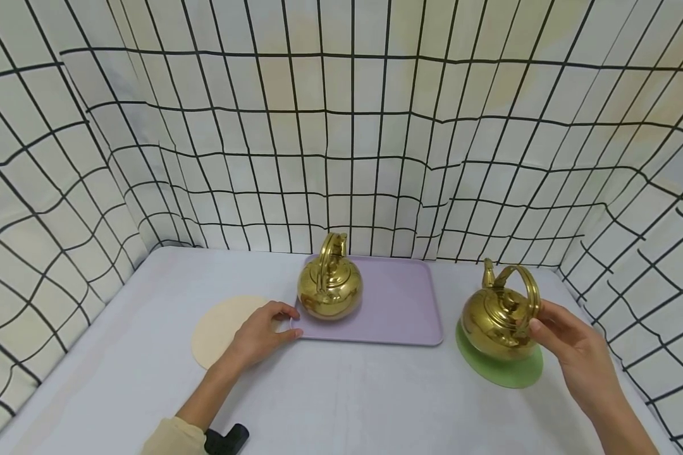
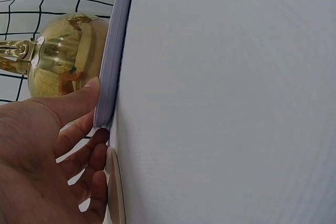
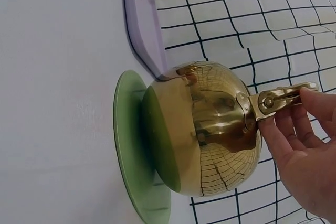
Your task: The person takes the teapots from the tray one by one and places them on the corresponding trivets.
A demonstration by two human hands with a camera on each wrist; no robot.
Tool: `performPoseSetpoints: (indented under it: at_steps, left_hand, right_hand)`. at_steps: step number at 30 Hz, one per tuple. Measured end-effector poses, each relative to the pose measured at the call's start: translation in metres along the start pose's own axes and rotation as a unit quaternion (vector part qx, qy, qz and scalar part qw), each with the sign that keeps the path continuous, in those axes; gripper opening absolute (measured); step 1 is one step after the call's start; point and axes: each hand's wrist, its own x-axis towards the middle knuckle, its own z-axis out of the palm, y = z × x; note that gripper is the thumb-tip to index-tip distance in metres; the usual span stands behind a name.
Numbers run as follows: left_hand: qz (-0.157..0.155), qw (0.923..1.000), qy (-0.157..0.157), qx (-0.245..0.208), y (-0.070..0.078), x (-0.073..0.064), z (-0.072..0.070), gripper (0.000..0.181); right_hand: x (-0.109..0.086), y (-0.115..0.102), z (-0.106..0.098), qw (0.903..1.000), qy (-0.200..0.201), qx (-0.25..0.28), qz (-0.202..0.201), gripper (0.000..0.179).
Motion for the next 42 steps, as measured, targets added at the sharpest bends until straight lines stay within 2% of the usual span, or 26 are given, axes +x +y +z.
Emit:
performPoseSetpoints:
  at_steps: [2,9,13,20,29,42]
  left_hand:
    - [0.0,1.0,0.0,0.001,0.0,0.0,0.0,0.028]
    - [-0.002,1.0,-0.002,0.001,0.001,0.001,0.0,0.028]
    - [-0.001,1.0,-0.004,-0.001,0.001,0.001,0.0,0.028]
    - [0.004,1.0,-0.002,0.0,-0.001,0.002,0.0,0.027]
    - [0.004,1.0,-0.002,-0.001,-0.002,0.002,0.0,0.027]
    - [0.004,1.0,-0.003,0.003,-0.002,0.002,0.0,0.028]
  right_hand:
    - [-0.001,0.001,-0.001,0.9998,-0.003,0.019,0.001,0.043]
    - [-0.004,0.004,-0.004,0.9992,-0.01,0.037,-0.01,0.042]
    - [-0.005,0.006,-0.005,0.9974,-0.013,0.07,-0.015,0.04]
    - [-0.007,0.008,-0.005,0.996,-0.013,0.088,-0.01,0.038]
    - [-0.01,0.012,-0.006,0.9908,-0.019,0.133,-0.018,0.039]
    - [-0.009,0.009,-0.003,0.9896,-0.002,0.14,-0.032,0.032]
